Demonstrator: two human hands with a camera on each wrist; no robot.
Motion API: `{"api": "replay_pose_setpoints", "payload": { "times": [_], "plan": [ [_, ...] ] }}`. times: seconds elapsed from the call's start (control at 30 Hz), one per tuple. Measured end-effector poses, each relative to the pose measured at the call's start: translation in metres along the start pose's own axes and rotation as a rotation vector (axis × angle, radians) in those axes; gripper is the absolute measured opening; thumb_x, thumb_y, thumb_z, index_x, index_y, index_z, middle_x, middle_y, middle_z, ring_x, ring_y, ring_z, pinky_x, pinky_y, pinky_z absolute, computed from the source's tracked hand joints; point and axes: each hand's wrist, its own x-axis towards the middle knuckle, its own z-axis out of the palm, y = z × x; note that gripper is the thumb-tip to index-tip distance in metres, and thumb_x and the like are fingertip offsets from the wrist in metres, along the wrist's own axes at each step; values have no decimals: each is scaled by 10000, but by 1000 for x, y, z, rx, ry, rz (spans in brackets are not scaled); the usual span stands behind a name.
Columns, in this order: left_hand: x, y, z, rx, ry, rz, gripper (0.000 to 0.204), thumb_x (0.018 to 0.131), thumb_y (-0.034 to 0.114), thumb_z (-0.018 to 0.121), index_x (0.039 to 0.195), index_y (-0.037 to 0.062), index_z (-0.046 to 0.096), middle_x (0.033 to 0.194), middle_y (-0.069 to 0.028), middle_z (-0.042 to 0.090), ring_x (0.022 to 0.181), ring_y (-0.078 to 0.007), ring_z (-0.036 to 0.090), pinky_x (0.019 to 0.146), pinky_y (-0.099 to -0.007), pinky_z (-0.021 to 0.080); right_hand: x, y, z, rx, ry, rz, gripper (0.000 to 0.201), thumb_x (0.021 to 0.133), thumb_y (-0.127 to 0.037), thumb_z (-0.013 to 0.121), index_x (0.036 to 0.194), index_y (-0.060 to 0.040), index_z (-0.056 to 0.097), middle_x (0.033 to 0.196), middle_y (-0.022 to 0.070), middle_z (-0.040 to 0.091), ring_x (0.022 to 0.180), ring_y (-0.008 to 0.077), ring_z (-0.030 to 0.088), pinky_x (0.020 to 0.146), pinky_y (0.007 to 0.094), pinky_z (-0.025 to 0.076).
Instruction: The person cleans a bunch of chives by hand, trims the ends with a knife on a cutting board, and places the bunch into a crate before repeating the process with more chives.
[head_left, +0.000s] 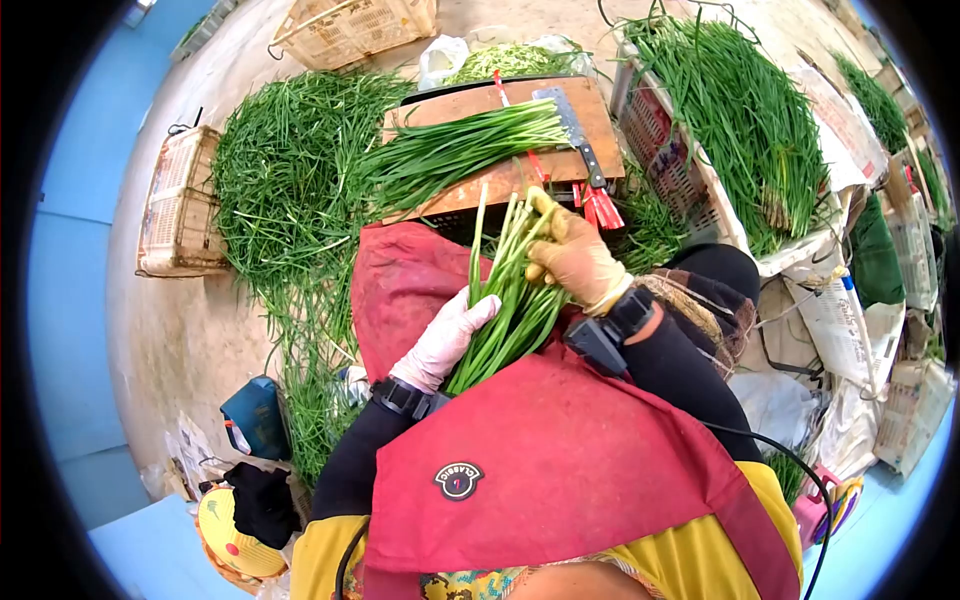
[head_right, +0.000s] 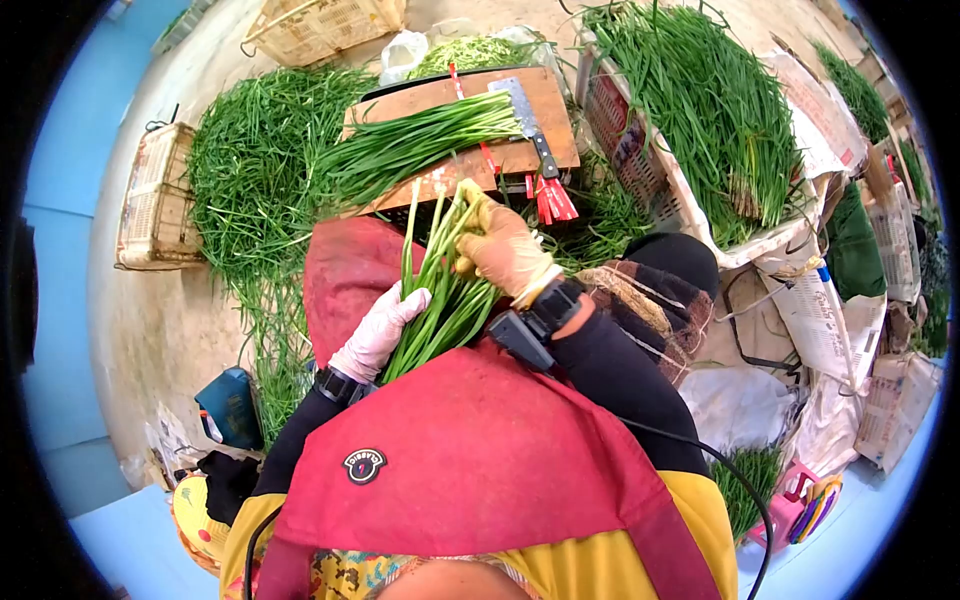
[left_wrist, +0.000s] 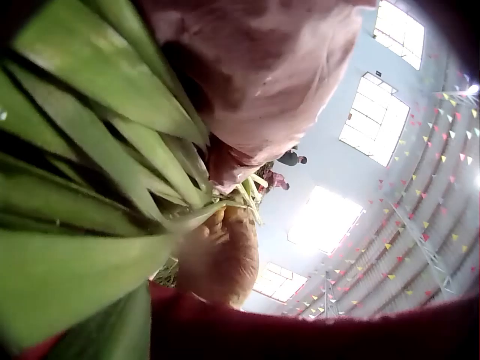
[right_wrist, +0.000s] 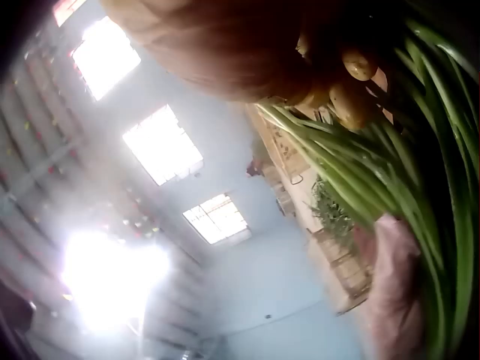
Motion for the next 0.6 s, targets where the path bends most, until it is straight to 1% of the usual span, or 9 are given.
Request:
{"api": "replay_pose_setpoints", "payload": {
  "times": [0.03,0.1,0.17,0.2,0.3,0.43,0.5,0.53,0.6],
  "plan": [
    [1,-4,-2,38,-23,-2,432,979,255,534,1322,5,456,1216,-40,569,1079,-126,540,960,-292,433,4,4,1,-75,-30,27,512,823,22,533,1327,-10,444,870,59,635,554,100,579,482,215,453],
    [5,-12,-8,56,-6,57,401,980,269,544,1273,3,486,1166,-29,582,1040,-109,541,938,-279,438,8,13,-1,-109,-44,12,594,864,11,524,1427,-51,345,797,2,601,493,47,523,428,169,395],
    [8,-14,-14,91,61,31,365,959,204,583,1252,2,500,1143,-26,597,1023,-108,553,929,-270,444,5,3,-2,68,-37,74,347,811,8,564,1155,-23,534,742,3,597,494,57,531,432,191,413],
    [8,-15,-15,87,64,33,365,959,204,583,1252,2,500,1143,-26,597,1023,-108,553,929,-270,444,2,-8,-6,31,-10,109,409,803,3,572,1210,-7,536,743,2,596,474,46,516,417,174,394],
    [7,-14,-11,-16,85,21,350,932,138,618,1236,1,511,1129,-28,607,1007,-106,564,916,-268,456,8,-12,-37,275,46,37,422,810,-26,540,1228,20,552,726,10,609,495,28,503,418,161,378],
    [7,-12,-12,-19,75,45,394,914,104,630,1272,7,498,1169,-44,605,1041,-131,574,939,-288,457,-9,-30,-102,511,26,-266,338,858,-115,552,1148,52,600,698,27,599,497,76,494,471,226,443],
    [9,-12,-13,-3,57,45,429,912,96,626,1309,16,484,1214,-55,596,1084,-150,573,966,-299,447,-22,-45,-126,299,-57,-232,322,883,-157,534,1100,61,626,754,71,651,595,106,583,535,250,483],
    [9,-11,-12,13,62,52,433,912,84,622,1315,18,479,1216,-55,595,1083,-148,573,969,-299,446,-26,-57,-124,-37,6,-42,333,908,-227,566,1061,56,654,829,89,687,701,146,637,682,293,525],
    [9,-12,-8,29,63,51,437,911,72,618,1321,20,474,1217,-54,594,1082,-146,573,971,-298,445,-20,-48,-125,-984,144,-391,355,877,-280,625,1094,-2,659,982,136,690,932,275,634,898,358,472]
  ]
}}
